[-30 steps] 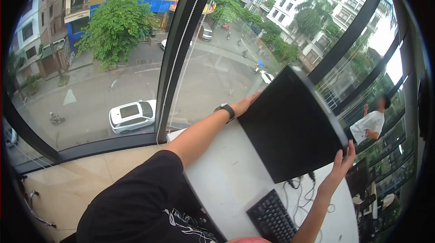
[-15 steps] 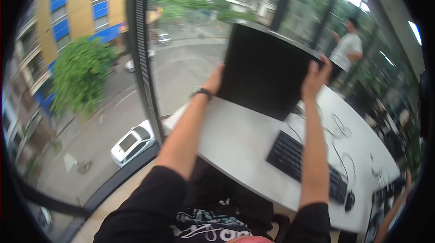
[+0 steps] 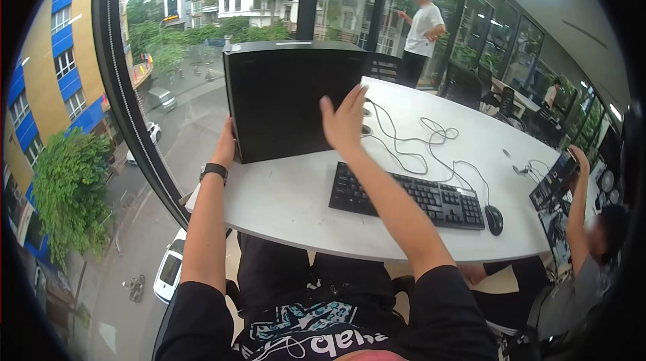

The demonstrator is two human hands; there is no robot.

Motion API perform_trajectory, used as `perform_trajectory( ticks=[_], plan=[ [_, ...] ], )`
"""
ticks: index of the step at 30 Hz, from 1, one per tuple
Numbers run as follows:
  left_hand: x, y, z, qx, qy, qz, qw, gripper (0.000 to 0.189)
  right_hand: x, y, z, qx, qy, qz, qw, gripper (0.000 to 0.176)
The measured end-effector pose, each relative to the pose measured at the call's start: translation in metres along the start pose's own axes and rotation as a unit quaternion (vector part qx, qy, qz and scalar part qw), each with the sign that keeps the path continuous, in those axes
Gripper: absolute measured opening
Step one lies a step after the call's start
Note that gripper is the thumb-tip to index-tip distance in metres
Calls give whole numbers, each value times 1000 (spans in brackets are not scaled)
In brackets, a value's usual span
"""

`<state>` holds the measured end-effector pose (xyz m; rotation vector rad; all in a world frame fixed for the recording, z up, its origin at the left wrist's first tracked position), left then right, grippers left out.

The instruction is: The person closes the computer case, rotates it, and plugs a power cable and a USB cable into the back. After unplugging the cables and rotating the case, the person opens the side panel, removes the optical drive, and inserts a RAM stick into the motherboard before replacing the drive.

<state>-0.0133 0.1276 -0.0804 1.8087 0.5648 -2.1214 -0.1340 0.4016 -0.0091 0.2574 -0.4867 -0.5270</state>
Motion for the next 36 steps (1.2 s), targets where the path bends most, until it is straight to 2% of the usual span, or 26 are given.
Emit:
perform_trajectory(
  ticks=[1, 3, 4, 6, 7, 9, 10, 12, 17, 19, 21, 27, 28, 29, 31, 36],
  plan=[
    [1, 1, 1, 7, 0, 0, 1000, 73, 1, -5, -19, 64, -52, 33, 996, 100],
    [0, 4, 2, 2, 7, 19, 1000, 72, -8, -25, -48, 119, -102, 71, 985, 105],
    [5, 9, 8, 5, 0, 43, 999, 71, -7, -20, -55, 115, -102, 69, 986, 105],
    [11, 19, 11, 21, 6, 70, 997, 70, -6, -16, -64, 173, -149, 131, 965, 106],
    [11, 26, 12, 34, 15, 97, 995, 69, -3, -10, -62, 166, -155, 137, 964, 106],
    [18, 37, 17, 70, 27, 120, 990, 68, 1, 0, -68, 234, -176, 191, 937, 108],
    [18, 39, 12, 62, 15, 107, 992, 68, 4, 6, -70, 220, -191, 201, 935, 108],
    [9, 32, 1, 41, 13, 84, 996, 68, 3, 13, -62, 348, -159, 54, 922, 112],
    [-1, 14, -28, 7, 2, 77, 997, 69, -5, -12, -56, 294, -213, 138, 921, 119],
    [-9, 3, -49, -3, 5, 87, 996, 68, -7, -19, -46, 275, -270, 186, 904, 97],
    [-16, -8, -73, -9, -4, 81, 997, 64, -5, -6, -41, 324, -133, 115, 930, 67],
    [-18, -32, -120, -43, -33, 56, 997, 52, -7, -1, -24, 303, -298, 257, 868, 81],
    [-18, -36, -126, -54, -31, 61, 996, 50, -17, -13, -22, 287, -325, 312, 845, 97],
    [-15, -39, -130, -59, -29, 59, 996, 50, -28, -24, -23, 293, -324, 312, 844, 97],
    [-8, -41, -136, -67, -68, 102, 990, 49, -17, -12, -18, 281, -280, 470, 788, 96],
    [-18, -67, -169, -58, -61, 139, 987, 52, 5, 7, -9, 315, -356, 457, 752, 95]
  ],
)
Point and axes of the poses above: each hand's wrist, its own z-axis towards the middle knuckle, its own y-axis out of the back of the hand, x = y × z, the point moved 2 cm from there along z, towards the middle knuckle, and after that the axes turned 4 degrees about y, right-handed, at the moved point
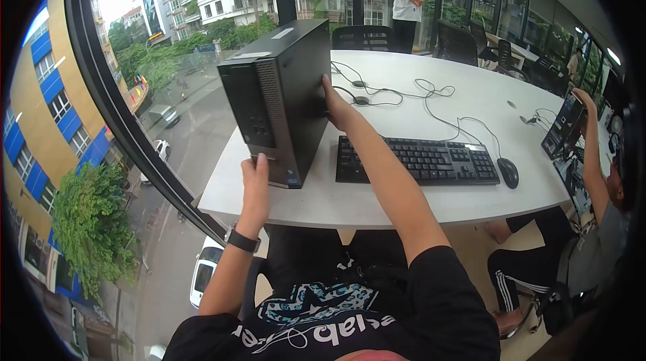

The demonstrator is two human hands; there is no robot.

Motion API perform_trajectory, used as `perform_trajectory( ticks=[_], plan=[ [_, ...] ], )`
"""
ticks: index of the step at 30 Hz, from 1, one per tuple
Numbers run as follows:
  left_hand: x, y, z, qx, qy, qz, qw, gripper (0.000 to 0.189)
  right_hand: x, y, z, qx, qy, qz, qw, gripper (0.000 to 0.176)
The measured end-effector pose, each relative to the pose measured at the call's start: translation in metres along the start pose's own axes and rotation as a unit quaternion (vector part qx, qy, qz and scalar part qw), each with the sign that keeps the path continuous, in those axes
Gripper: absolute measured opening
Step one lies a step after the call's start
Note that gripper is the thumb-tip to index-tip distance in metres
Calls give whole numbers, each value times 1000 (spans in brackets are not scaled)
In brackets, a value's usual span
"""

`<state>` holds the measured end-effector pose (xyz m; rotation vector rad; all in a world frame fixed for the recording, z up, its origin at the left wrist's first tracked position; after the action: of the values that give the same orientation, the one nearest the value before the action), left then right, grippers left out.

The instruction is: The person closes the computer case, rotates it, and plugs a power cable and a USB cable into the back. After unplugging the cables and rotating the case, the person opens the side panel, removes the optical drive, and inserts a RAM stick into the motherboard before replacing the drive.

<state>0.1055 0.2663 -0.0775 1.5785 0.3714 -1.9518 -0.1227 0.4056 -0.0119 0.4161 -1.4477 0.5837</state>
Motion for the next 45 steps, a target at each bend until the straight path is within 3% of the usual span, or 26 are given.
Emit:
perform_trajectory(
  ticks=[3, 7, 12, 14, 18, 21, 23, 24, 26, 29, 32, 35, 37, 40, 41, 42, 43, 45],
  plan=[
    [-7, -10, -15, -11, -69, 2, 998, 49, -10, 3, 18, -6, -10, -7, 1000, 95],
    [-7, -13, -21, 6, -91, -16, 996, 48, -12, -2, 20, -7, 9, 0, 1000, 93],
    [-5, -20, -29, 24, -87, -4, 996, 54, -21, 2, 39, 1, 16, -3, 1000, 100],
    [-11, -23, -36, 28, -74, 0, 997, 60, -21, 1, 40, 16, 22, 15, 1000, 91],
    [-22, -25, -42, 21, -87, 24, 996, 66, -28, 10, 47, 30, 31, -4, 999, 92],
    [-23, -24, -44, 13, -128, 134, 983, 68, -36, 16, 47, 25, -8, -42, 999, 95],
    [-21, -24, -37, -13, -204, 211, 956, 82, -29, 11, 26, -5, -25, -104, 994, 95],
    [-25, -20, -35, -18, -201, 211, 956, 82, -29, 8, 18, 0, -26, -106, 994, 95],
    [-34, -15, -28, 87, -87, 115, 986, 93, -29, 6, 7, -2, -5, -110, 994, 93],
    [-14, -13, -19, 86, -150, 134, 976, 97, -43, 8, 10, 21, 48, -97, 994, 91],
    [-14, -13, -18, 79, -138, 149, 976, 96, -75, 30, 39, -30, 44, -179, 982, 93],
    [-10, -11, -14, 82, -133, 153, 976, 97, -66, 23, 27, -52, 44, -189, 980, 97],
    [-10, -10, -12, 90, -116, 150, 978, 97, -70, 26, 28, -47, 76, -200, 976, 93],
    [-19, -7, -17, 94, -87, 151, 980, 94, -46, 34, 12, -60, 154, -429, 888, 60],
    [-21, -7, -17, 92, -74, 151, 981, 89, -28, 32, -5, -62, 155, -429, 888, 60],
    [-20, -4, -15, 94, -77, 150, 981, 89, -10, 29, -30, -80, 216, -468, 853, 53],
    [-17, 2, -15, 101, -116, 229, 961, 85, 9, 25, -60, -101, 275, -505, 812, 47],
    [0, 11, -20, 86, -193, 379, 901, 81, 48, 17, -139, -56, 325, -466, 821, 39]
  ],
)
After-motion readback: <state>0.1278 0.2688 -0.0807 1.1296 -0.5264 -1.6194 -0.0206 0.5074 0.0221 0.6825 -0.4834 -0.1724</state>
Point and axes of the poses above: each hand's wrist, its own z-axis towards the middle knuckle, its own y-axis out of the back of the hand, x = y × z, the point moved 2 cm from there along z, towards the middle knuckle, and after that the axes turned 4 degrees about y, right-handed, at the moved point
